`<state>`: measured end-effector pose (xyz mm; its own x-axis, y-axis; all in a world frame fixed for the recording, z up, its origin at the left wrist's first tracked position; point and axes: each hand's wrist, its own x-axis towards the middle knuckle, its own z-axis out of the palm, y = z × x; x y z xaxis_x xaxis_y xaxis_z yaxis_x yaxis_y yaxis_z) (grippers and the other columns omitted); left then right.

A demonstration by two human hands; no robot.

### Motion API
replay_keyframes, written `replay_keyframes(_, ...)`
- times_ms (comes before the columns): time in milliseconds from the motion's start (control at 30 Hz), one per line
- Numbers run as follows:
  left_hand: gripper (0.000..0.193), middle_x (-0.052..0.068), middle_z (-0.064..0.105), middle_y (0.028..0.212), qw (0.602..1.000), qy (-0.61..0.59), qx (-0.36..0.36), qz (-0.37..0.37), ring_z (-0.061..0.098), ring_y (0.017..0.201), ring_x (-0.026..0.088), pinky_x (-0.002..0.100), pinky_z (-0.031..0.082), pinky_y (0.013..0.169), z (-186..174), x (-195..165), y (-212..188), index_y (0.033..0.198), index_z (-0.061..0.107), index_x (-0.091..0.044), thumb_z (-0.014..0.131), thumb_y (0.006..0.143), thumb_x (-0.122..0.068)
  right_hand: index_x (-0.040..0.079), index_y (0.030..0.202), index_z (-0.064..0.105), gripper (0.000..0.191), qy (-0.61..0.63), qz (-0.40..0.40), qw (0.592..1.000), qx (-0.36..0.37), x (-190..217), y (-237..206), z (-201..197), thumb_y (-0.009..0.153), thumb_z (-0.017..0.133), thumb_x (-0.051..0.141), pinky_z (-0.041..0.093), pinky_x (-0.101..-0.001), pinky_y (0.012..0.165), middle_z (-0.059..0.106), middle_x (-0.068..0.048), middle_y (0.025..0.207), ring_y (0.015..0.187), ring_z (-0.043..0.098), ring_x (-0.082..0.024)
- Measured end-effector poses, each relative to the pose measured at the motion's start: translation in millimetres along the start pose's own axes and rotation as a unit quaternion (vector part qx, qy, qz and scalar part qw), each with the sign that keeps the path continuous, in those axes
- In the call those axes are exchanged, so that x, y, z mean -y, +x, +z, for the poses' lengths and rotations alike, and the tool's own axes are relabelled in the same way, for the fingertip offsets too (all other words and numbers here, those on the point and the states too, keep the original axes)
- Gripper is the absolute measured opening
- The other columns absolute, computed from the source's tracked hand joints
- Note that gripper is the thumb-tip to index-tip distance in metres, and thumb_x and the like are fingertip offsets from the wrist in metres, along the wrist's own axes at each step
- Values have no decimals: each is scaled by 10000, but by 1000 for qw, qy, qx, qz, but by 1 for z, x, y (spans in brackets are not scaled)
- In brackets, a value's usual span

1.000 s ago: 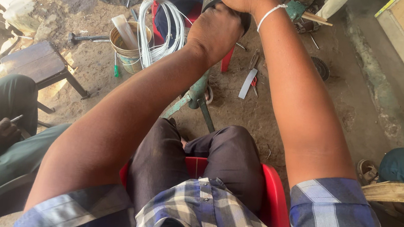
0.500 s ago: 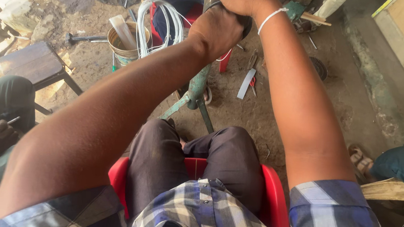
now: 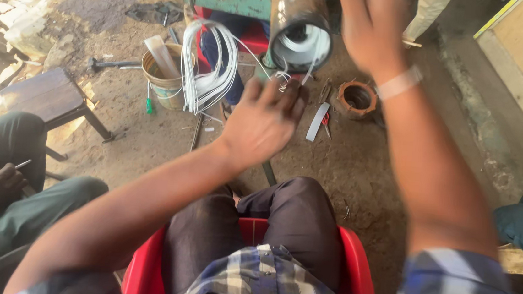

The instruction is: The person sits on a chair and coils a length of white electrical wire by hand, wrapping loops around their hand. They then feed the coiled wire into a drum of a green winding machine and work the wire into the machine while turning it.

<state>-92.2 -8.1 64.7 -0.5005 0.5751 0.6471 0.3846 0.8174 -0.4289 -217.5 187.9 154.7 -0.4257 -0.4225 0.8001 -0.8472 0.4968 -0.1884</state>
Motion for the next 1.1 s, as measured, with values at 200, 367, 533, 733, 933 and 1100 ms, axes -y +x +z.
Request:
replay_keyframes(200,625,250,548,1419,993,-90,22,-71,698,728,325,410,570,567,38,24,27,1396,548,53,603,823,-190,-6,1342,686,679,-306,-129,927,173,40,-54,-17,854,754,462,521,-418,613,685,-161,1331,755,711,-294)
replay_keyframes(367,435,162,665,1156,996,-37,77,-38,715,802,297,403,574,648,73,29,41,1273,616,23,614,891,-185,35,1385,644,699,-403,-89,888,201,34,-51,10,862,746,488,522,-422,624,636,-118,1407,749,721,-278)
replay_keyframes(533,518,120,661,1005,998,-36,46,-8,709,767,282,371,567,592,78,36,28,1322,619,51,621,859,-183,22,1350,664,643,-432,-99,869,222,39,-53,19,933,676,512,522,-399,598,641,-129,1399,679,712,-263)
replay_keyframes(733,549,106,677,1355,995,-27,-86,-43,666,794,254,342,539,596,40,28,16,1401,642,-4,627,878,-167,71,1329,692,393,-224,-58,970,72,39,-78,-14,1088,638,377,545,-387,678,722,-106,1269,789,733,-252)
replay_keyframes(933,299,79,716,1111,932,-318,-28,-169,674,999,376,475,553,892,65,-17,-109,1175,725,-105,633,891,-79,52,1051,676,145,175,288,937,-94,-3,-208,-13,1120,596,150,539,-232,648,754,-61,1180,777,633,-69)
replay_keyframes(1100,213,170,737,1076,770,-499,164,-362,689,1033,383,447,549,899,153,-82,-193,1083,751,-73,623,914,-98,22,1098,750,163,186,469,857,103,1,-320,81,1023,662,136,533,-256,612,734,-49,872,676,653,-75)
